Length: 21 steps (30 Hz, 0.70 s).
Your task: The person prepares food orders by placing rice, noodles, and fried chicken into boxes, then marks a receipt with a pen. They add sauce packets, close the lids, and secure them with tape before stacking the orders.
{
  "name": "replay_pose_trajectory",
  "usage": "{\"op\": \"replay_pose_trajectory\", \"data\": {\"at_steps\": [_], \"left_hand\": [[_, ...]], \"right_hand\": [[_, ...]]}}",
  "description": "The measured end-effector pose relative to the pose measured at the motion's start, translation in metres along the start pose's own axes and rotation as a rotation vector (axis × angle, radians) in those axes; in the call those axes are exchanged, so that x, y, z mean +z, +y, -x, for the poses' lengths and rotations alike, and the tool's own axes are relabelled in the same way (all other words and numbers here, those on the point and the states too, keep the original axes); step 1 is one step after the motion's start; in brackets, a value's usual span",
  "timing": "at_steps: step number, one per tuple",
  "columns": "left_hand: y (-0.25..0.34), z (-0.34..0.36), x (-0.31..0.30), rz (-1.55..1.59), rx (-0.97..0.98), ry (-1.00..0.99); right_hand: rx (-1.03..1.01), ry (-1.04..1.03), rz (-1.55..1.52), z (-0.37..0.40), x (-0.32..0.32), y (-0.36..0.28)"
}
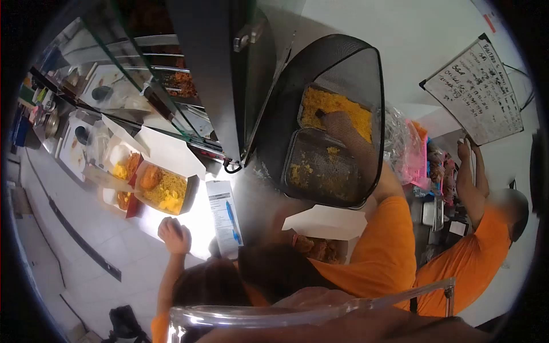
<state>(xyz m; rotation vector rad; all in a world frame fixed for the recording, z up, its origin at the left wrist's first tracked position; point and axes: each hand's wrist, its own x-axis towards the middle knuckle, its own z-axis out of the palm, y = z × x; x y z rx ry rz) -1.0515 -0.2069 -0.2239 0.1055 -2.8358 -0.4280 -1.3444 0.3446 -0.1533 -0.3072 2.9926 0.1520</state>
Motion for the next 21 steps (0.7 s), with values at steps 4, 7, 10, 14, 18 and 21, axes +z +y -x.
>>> {"op": "replay_pose_trajectory", "data": {"at_steps": [4, 7, 10, 14, 18, 21], "left_hand": [[0.001, -0.001, 0.000, -0.004, -0.012, -0.018], [-0.004, 0.001, 0.004, -0.022, 0.015, -0.018], [-0.002, 0.000, 0.003, -0.014, -0.008, -0.027], [0.001, -0.001, -0.001, -0.002, 0.000, -0.021], [-0.001, 0.002, 0.002, 0.007, 0.011, 0.003], [0.002, 0.000, -0.001, 0.015, 0.000, 0.027]], "right_hand": [[0.201, -0.305, -0.203, 0.006, -0.039, -0.017], [0.187, -0.294, -0.307, 0.016, -0.047, -0.020], [0.041, -0.294, -0.066, 0.006, -0.035, -0.012], [0.170, -0.237, -0.230, -0.021, 0.023, 0.012], [0.149, -0.054, -0.372, -0.013, 0.025, 0.001], [0.092, -0.038, -0.140, -0.008, -0.009, -0.020]]}}
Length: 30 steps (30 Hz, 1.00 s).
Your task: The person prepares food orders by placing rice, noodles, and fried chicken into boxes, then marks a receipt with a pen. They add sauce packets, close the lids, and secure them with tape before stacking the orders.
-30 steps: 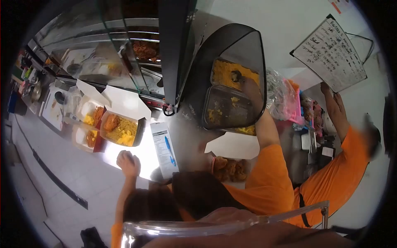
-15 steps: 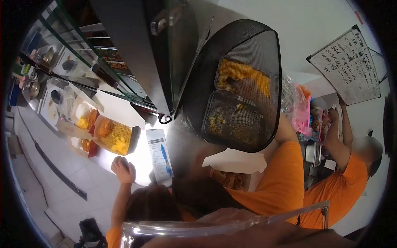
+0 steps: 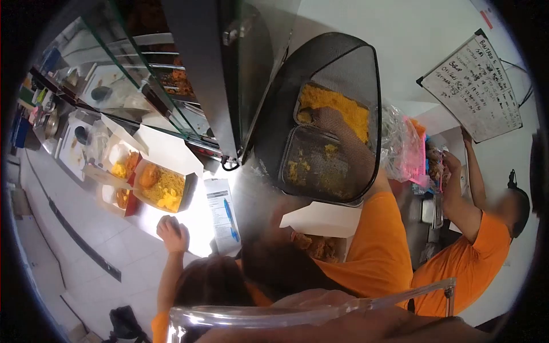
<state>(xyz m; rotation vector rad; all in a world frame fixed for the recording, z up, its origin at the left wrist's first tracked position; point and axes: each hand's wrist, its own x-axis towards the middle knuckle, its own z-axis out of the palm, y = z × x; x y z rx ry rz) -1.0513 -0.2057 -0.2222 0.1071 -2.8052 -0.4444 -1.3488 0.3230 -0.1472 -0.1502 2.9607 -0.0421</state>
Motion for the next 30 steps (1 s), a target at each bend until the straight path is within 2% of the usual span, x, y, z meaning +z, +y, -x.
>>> {"op": "replay_pose_trajectory", "data": {"at_steps": [1, 4, 7, 10, 13, 16, 19, 22, 25, 27, 29, 30], "left_hand": [[0.001, 0.000, -0.002, 0.005, -0.001, -0.004], [0.000, 0.002, -0.001, 0.002, -0.009, -0.009], [0.000, -0.001, -0.002, -0.006, -0.015, -0.019], [-0.002, 0.002, -0.001, -0.002, -0.021, -0.017], [-0.003, 0.002, 0.000, 0.019, -0.031, -0.013], [-0.003, 0.001, -0.001, 0.034, -0.024, -0.014], [-0.002, 0.002, -0.003, 0.040, -0.020, -0.004], [-0.004, 0.004, -0.002, 0.051, -0.051, -0.014], [-0.004, 0.004, -0.005, 0.048, -0.038, -0.029], [-0.006, 0.006, -0.004, 0.057, -0.035, -0.017], [-0.008, 0.007, -0.004, 0.105, -0.021, 0.028], [-0.010, 0.009, -0.003, 0.118, -0.015, 0.059]], "right_hand": [[-0.009, -0.008, 0.118, 0.000, -0.005, -0.006], [-0.053, 0.004, 0.155, -0.001, -0.008, -0.013], [-0.090, -0.112, 0.193, -0.014, 0.015, 0.003], [-0.264, -0.010, -0.067, -0.016, 0.026, 0.034], [0.041, -0.121, -0.442, -0.025, 0.052, 0.049], [0.114, -0.332, -0.718, -0.021, 0.034, 0.052], [0.161, -0.316, -0.751, -0.015, 0.025, 0.056], [0.390, -0.032, -1.349, 0.022, 0.003, 0.038], [0.176, -0.137, -1.586, 0.037, 0.009, 0.085], [0.118, -0.015, -1.546, 0.068, -0.007, 0.095], [0.220, 0.228, -1.544, 0.101, -0.005, 0.110], [0.346, 0.411, -1.549, 0.114, 0.009, 0.115]]}}
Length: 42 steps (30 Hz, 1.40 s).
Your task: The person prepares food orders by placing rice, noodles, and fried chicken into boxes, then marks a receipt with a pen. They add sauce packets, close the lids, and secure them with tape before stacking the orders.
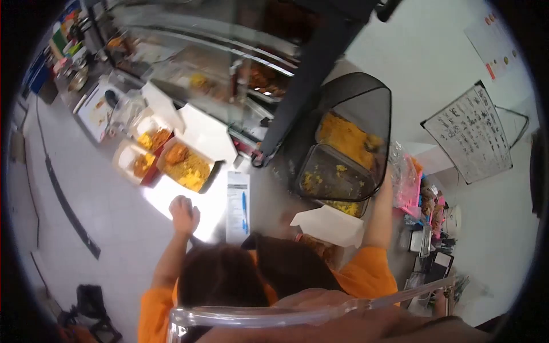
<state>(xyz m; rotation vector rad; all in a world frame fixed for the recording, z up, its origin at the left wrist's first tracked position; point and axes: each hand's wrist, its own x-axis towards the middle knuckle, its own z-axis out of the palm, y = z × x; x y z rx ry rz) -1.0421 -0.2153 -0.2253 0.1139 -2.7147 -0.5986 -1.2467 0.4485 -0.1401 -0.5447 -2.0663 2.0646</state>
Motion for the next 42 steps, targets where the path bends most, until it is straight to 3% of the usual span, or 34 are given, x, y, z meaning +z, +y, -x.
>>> {"op": "replay_pose_trajectory", "data": {"at_steps": [1, 2, 4, 5, 6, 9, 10, 12, 14, 16, 18, 19, 20, 21, 22, 24, 26, 28, 31, 32, 34, 37, 40, 41, 42], "left_hand": [[-0.003, 0.000, 0.001, 0.045, 0.008, -0.004], [-0.006, 0.001, 0.001, 0.087, 0.012, -0.007], [-0.008, 0.001, -0.002, 0.149, 0.013, 0.001], [-0.010, 0.001, -0.002, 0.159, 0.033, 0.007], [-0.013, 0.001, -0.001, 0.170, 0.060, 0.015], [-0.016, 0.000, -0.007, 0.254, 0.070, -0.011], [-0.017, -0.002, -0.011, 0.304, 0.066, -0.022], [-0.030, -0.006, -0.001, 0.421, -0.038, -0.034], [-0.051, -0.013, 0.009, 0.640, -0.119, -0.195], [-0.075, -0.021, 0.002, 1.033, -0.264, -0.364], [-0.100, -0.027, -0.015, 1.267, -0.410, -0.511], [-0.107, -0.032, -0.044, 1.225, -0.471, -0.563], [-0.124, -0.030, -0.048, 1.197, -0.433, -0.528], [-0.144, -0.025, -0.053, 1.168, -0.394, -0.491], [-0.162, -0.022, -0.059, 1.139, -0.354, -0.451], [-0.196, -0.014, -0.078, 1.063, -0.361, -0.403], [-0.223, -0.003, -0.094, 1.021, -0.412, -0.344], [-0.246, 0.011, -0.104, 1.015, -0.507, -0.273], [-0.270, 0.030, -0.114, 1.072, -0.656, -0.246], [-0.273, 0.035, -0.115, 1.083, -0.690, -0.242], [-0.276, 0.042, -0.117, 1.103, -0.762, -0.239], [-0.277, 0.041, -0.117, 1.127, -0.789, -0.314], [-0.276, 0.031, -0.111, 1.155, -0.717, -0.363], [-0.274, 0.026, -0.111, 1.138, -0.692, -0.374], [-0.273, 0.020, -0.111, 1.122, -0.665, -0.386]], "right_hand": [[0.026, 0.043, -0.036, 0.069, 0.021, -0.054], [0.029, 0.170, 0.066, 0.088, -0.005, -0.051], [0.122, 0.231, 0.110, 0.151, -0.033, -0.069], [-0.029, 0.236, 0.198, 0.184, -0.035, -0.075], [0.024, 0.177, 0.168, 0.229, -0.020, -0.102], [0.129, 0.289, 0.382, 0.316, -0.029, -0.111], [0.170, 0.218, 0.420, 0.344, -0.015, -0.123], [0.232, 0.159, 0.433, 0.393, 0.039, -0.134], [0.270, 0.182, 0.380, 0.422, 0.108, -0.131], [0.299, 0.009, 0.268, 0.427, 0.172, -0.111], [0.344, -0.366, 0.092, 0.417, 0.255, -0.098], [0.450, -0.249, 0.101, 0.415, 0.302, -0.086], [0.433, -0.486, -0.030, 0.408, 0.344, -0.076], [0.424, -0.570, -0.089, 0.397, 0.381, -0.050], [0.502, -0.516, -0.077, 0.399, 0.429, -0.047], [0.458, -0.632, -0.112, 0.391, 0.506, -0.028], [0.402, -0.788, 0.062, 0.368, 0.556, 0.007], [-0.125, -0.598, 0.373, 0.364, 0.609, 0.041], [-0.820, -0.434, 1.019, 0.363, 0.637, 0.060], [-0.813, -0.394, 0.997, 0.365, 0.642, 0.064], [-0.792, -0.311, 0.954, 0.369, 0.647, 0.069], [-0.723, -0.384, 0.715, 0.370, 0.639, 0.071], [-0.060, -0.379, 0.089, 0.372, 0.628, 0.075], [0.226, -0.380, -0.344, 0.381, 0.620, 0.053], [0.305, -0.389, -0.453, 0.386, 0.605, 0.046]]}}
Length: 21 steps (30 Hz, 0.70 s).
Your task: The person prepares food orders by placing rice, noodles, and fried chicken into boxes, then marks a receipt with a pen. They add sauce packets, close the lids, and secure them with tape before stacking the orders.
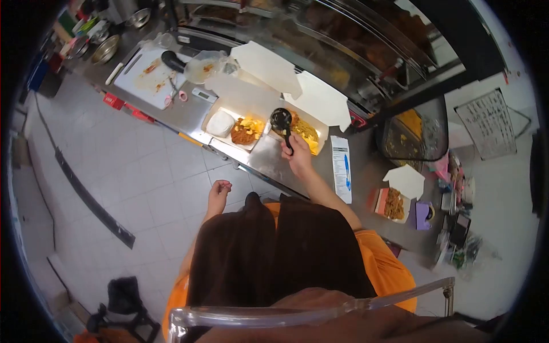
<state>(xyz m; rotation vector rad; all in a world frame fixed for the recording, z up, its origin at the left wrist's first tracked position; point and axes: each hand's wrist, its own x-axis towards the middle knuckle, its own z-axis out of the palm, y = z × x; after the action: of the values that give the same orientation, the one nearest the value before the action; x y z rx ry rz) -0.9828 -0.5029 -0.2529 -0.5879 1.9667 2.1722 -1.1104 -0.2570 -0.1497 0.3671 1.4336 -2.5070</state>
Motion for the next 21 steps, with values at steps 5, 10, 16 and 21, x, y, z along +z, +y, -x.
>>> {"op": "replay_pose_trajectory", "data": {"at_steps": [5, 10, 16, 21], "left_hand": [[0.017, -0.019, 0.010, -0.032, 0.049, -0.048], [0.021, -0.042, 0.027, -0.109, 0.125, -0.035], [0.043, -0.050, 0.059, -0.212, 0.275, 0.005], [0.041, -0.035, 0.090, -0.234, 0.310, 0.011]], "right_hand": [[-0.014, 0.266, -0.280, 0.087, -0.084, -0.038], [-0.558, 0.885, -0.311, 0.159, -0.144, -0.079], [-0.938, 1.076, -0.194, 0.170, -0.245, -0.146], [-0.938, 1.020, -0.178, 0.127, -0.332, -0.233]]}}
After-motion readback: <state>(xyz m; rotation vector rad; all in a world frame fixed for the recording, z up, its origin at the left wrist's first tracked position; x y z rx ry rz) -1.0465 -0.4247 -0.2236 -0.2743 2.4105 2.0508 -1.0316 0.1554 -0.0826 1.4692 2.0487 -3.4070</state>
